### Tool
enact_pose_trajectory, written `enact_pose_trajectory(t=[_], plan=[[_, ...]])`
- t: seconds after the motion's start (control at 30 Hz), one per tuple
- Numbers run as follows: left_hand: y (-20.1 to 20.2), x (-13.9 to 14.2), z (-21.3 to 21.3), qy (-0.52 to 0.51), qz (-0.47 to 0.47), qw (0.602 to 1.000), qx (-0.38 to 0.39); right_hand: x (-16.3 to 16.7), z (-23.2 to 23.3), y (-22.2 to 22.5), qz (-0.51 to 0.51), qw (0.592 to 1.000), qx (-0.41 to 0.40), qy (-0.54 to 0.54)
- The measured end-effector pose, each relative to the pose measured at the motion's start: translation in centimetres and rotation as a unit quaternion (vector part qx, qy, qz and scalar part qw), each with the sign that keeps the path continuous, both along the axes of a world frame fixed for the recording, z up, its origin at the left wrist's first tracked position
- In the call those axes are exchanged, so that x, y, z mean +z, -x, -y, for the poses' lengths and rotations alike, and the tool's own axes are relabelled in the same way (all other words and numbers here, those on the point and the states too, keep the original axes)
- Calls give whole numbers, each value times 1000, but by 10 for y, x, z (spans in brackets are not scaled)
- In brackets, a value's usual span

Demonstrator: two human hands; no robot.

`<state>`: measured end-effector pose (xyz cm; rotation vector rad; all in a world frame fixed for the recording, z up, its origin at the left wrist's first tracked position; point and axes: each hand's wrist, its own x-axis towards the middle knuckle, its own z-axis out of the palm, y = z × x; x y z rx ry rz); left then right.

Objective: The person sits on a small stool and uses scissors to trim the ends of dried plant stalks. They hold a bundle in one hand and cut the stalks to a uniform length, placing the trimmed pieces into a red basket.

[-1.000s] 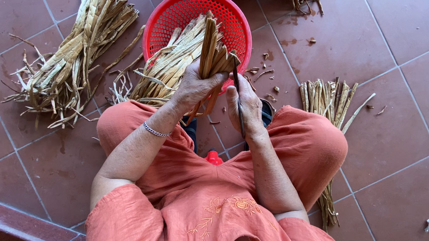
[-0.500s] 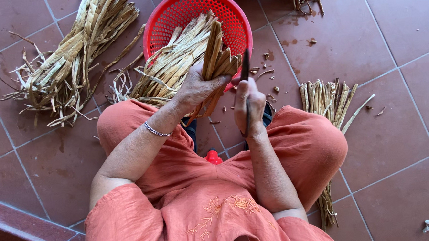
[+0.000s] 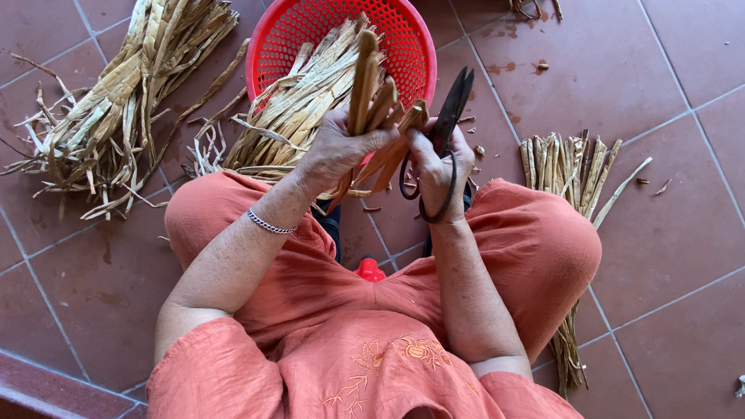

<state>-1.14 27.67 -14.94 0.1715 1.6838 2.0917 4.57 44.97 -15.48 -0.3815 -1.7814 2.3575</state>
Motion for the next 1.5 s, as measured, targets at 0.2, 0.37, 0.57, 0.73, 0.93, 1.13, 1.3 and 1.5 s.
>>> enact_pose_trajectory(t=[0.2, 0.37, 0.57, 0.73, 0.93, 1.13, 1.3, 1.5], plan=[[-3, 4, -3, -72, 8, 997, -15, -6, 6, 2, -7, 1000, 4, 15], [-8, 16, -4, -110, 19, 992, -58, -6, 3, 2, -16, 996, 51, 76], [-2, 11, 0, -50, -22, 996, -68, 2, -9, 7, -15, 991, 131, 26], [-2, 5, 1, -71, -43, 991, -107, 4, -5, 7, 8, 997, 77, -23], [1, 7, 10, -107, 42, 991, -64, 11, -6, 6, -12, 998, 48, 46], [-1, -1, 2, -19, 8, 998, -53, 11, -5, 6, -24, 998, 45, 38], [-3, -1, -1, 50, -12, 991, -121, 1, -6, 5, -18, 999, 24, 40], [-8, 2, -5, 30, -100, 982, -155, -5, -8, 5, -43, 995, 51, 73]])
